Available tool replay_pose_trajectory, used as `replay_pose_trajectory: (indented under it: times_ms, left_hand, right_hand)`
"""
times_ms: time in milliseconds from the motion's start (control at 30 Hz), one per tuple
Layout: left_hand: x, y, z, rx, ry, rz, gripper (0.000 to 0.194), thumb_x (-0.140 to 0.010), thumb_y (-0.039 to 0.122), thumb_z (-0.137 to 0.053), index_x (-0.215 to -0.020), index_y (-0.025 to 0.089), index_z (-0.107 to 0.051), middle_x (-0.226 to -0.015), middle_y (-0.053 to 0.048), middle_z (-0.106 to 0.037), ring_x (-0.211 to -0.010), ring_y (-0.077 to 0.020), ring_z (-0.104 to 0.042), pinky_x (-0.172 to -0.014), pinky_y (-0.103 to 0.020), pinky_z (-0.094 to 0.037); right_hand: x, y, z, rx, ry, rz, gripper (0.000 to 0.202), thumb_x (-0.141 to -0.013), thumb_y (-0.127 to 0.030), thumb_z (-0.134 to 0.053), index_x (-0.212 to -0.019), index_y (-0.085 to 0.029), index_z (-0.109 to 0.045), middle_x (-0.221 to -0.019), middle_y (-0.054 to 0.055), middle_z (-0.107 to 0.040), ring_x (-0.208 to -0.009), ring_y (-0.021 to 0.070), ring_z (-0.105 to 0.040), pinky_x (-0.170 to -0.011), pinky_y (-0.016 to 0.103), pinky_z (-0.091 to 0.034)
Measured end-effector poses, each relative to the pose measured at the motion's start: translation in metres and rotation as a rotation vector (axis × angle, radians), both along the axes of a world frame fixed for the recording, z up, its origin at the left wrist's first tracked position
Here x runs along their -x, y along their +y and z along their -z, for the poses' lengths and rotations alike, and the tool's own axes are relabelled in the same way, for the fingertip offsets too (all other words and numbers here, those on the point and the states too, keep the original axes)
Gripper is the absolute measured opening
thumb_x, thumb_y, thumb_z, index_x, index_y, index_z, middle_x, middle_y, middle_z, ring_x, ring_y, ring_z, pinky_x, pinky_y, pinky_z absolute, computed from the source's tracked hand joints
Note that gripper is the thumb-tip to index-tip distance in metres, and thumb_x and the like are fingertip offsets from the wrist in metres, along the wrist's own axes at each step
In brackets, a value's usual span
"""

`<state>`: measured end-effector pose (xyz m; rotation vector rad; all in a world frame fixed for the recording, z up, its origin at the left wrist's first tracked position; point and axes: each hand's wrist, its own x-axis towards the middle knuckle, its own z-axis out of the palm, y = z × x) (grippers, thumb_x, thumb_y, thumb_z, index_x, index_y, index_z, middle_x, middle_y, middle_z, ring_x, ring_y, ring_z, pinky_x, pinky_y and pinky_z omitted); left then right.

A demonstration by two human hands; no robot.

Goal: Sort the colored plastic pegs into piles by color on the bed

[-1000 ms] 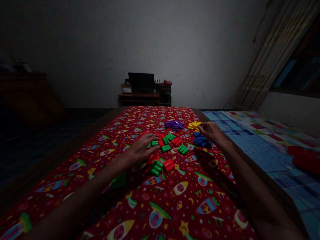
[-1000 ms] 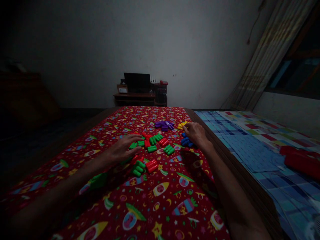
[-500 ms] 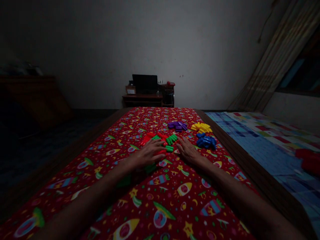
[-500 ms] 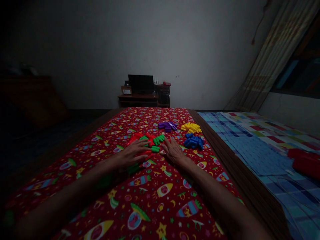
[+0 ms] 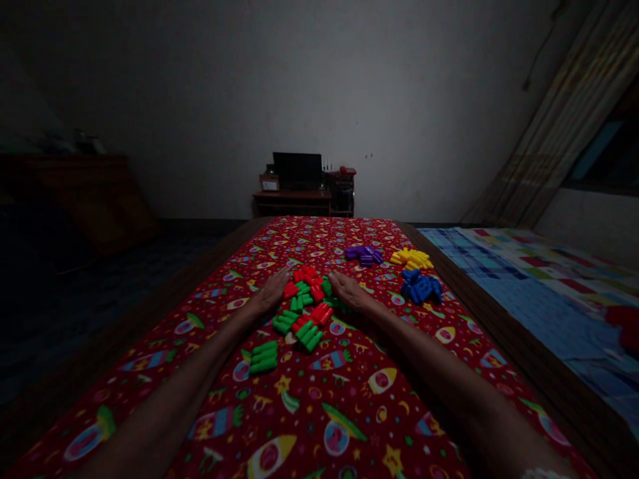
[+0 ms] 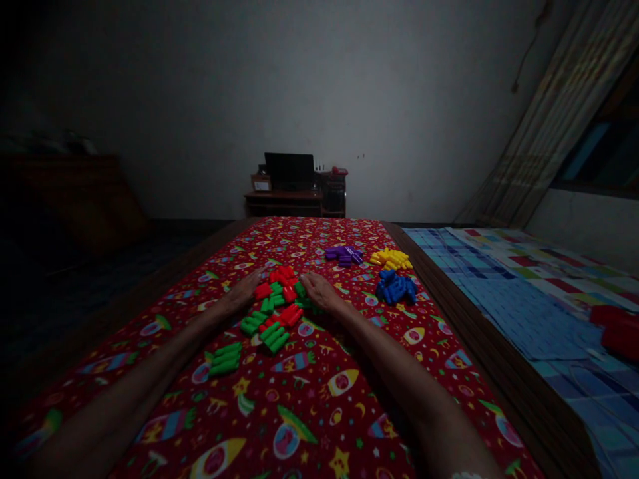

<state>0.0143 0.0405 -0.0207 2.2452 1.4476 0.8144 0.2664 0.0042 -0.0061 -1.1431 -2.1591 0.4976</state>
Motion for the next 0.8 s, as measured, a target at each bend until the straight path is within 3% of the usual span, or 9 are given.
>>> replay_pose_trajectory:
  times_ms: [167,300,467,667,800]
  left_hand:
    - [-0.002,-0.006,-0.003,-0.025,-0.008,0.116,0.086,-0.082,0.072,-0.017,-0.131,0.009,-0.050,-0.141,-0.017,-0.047,-0.132,-0.0274,-0.041,-0.111,-0.041,-0.030]
    - [0.002,-0.009,-0.004,-0.041,0.002,0.101,0.067,-0.079,0.068,-0.036,-0.107,0.015,-0.066,-0.113,-0.013,-0.067,-0.106,-0.0274,-0.060,-0.095,-0.038,-0.046]
    - [0.003,-0.014,-0.006,0.019,-0.072,0.069,0.051,-0.077,0.061,-0.044,-0.085,0.016,-0.066,-0.079,-0.003,-0.067,-0.074,-0.0190,-0.060,-0.067,-0.026,-0.049]
    - [0.001,-0.022,-0.015,0.051,-0.073,0.045,0.045,-0.075,0.059,-0.044,-0.071,0.017,-0.060,-0.064,0.001,-0.058,-0.062,-0.0154,-0.052,-0.058,-0.024,-0.043]
    - [0.002,-0.021,-0.014,0.050,-0.070,0.025,0.045,-0.075,0.059,-0.041,-0.067,0.018,-0.057,-0.060,0.003,-0.053,-0.060,-0.0143,-0.048,-0.055,-0.024,-0.040]
  right_hand:
    - [0.040,-0.012,0.006,-0.050,0.007,-0.083,0.038,-0.095,-0.039,-0.038,-0.118,-0.017,-0.059,-0.120,0.011,-0.061,-0.110,0.0196,-0.054,-0.095,0.033,-0.040]
    - [0.042,-0.018,0.006,-0.062,0.006,-0.070,0.038,-0.083,-0.030,-0.058,-0.118,-0.016,-0.062,-0.114,0.009,-0.065,-0.100,0.0194,-0.059,-0.088,0.029,-0.043]
    - [0.024,-0.023,-0.001,0.035,0.048,0.024,0.032,-0.080,-0.023,-0.056,-0.109,-0.015,-0.070,-0.087,0.002,-0.071,-0.072,0.0145,-0.061,-0.066,0.022,-0.043]
    - [-0.012,-0.016,-0.012,0.016,0.045,0.173,0.027,-0.081,-0.022,-0.051,-0.091,-0.015,-0.075,-0.080,0.003,-0.073,-0.071,0.0153,-0.063,-0.064,0.022,-0.043]
    - [-0.041,-0.005,-0.020,0.011,0.044,0.270,0.028,-0.080,-0.020,-0.051,-0.093,-0.015,-0.075,-0.089,0.006,-0.074,-0.079,0.0175,-0.066,-0.069,0.023,-0.046]
